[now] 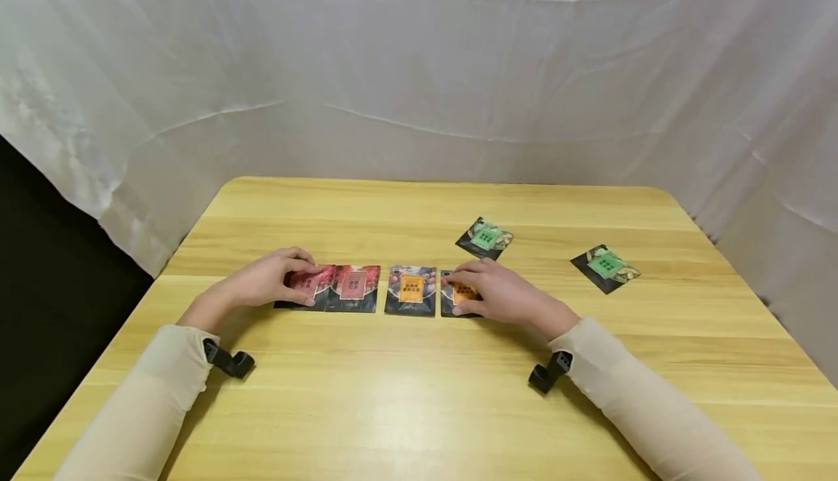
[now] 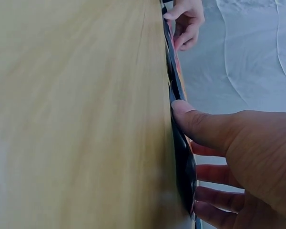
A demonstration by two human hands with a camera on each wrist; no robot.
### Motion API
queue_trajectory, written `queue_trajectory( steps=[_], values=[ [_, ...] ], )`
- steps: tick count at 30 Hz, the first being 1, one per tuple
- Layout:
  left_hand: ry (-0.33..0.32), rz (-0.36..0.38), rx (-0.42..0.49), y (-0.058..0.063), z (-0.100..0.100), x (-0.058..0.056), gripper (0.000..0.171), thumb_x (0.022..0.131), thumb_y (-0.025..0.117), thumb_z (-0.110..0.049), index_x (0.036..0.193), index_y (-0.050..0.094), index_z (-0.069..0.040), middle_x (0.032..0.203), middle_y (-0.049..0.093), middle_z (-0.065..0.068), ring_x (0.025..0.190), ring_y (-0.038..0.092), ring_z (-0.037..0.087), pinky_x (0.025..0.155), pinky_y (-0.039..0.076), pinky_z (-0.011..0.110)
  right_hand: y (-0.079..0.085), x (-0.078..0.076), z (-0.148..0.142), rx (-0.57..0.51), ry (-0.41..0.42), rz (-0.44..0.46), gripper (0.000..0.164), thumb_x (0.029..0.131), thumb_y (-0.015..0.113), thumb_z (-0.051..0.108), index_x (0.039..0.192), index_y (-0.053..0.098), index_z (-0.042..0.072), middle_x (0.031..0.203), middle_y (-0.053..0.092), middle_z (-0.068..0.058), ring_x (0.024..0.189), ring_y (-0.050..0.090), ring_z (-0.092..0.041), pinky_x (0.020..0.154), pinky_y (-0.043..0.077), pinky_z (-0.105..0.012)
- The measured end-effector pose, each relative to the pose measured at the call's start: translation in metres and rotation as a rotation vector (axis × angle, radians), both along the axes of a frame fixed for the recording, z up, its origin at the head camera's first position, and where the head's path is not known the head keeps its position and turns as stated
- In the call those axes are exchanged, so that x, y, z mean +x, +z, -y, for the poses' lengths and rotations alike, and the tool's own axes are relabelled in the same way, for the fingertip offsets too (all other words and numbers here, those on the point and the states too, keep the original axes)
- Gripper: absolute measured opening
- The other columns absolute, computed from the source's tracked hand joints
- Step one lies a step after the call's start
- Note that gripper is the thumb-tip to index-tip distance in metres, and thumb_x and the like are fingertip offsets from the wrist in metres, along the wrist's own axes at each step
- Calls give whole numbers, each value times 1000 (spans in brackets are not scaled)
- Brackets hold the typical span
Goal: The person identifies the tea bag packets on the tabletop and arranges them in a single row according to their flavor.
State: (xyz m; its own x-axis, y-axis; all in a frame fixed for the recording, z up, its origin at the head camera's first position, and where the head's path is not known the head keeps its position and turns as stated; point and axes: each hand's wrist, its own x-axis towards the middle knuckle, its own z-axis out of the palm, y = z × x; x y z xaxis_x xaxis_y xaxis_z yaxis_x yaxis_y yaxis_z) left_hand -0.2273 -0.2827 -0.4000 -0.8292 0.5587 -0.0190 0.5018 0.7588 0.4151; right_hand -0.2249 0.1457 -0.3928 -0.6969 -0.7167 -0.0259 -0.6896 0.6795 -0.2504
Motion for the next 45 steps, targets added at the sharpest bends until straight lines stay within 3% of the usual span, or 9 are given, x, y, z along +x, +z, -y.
queue_trajectory(
  steps=[20, 45],
  values=[
    [7, -1, 24, -5, 1, 3, 66, 80, 79, -45, 128, 65, -3, 125, 54, 11, 116, 51, 32, 99, 41, 52, -7, 2, 10, 3, -11, 30, 57, 94, 62, 46, 143, 53, 18, 142, 49, -8, 135, 40, -31, 110, 31, -51],
    [-2, -11, 15, 1, -1, 1, 65, 81, 79, -43, 130, 64, -4, 126, 53, 11, 115, 51, 31, 98, 42, 50, 5, -1, 6, -34, 2, -14, 53, 94, 64, 42, 138, 58, 12, 140, 52, -10, 131, 43, -32, 108, 34, -50]
  ],
)
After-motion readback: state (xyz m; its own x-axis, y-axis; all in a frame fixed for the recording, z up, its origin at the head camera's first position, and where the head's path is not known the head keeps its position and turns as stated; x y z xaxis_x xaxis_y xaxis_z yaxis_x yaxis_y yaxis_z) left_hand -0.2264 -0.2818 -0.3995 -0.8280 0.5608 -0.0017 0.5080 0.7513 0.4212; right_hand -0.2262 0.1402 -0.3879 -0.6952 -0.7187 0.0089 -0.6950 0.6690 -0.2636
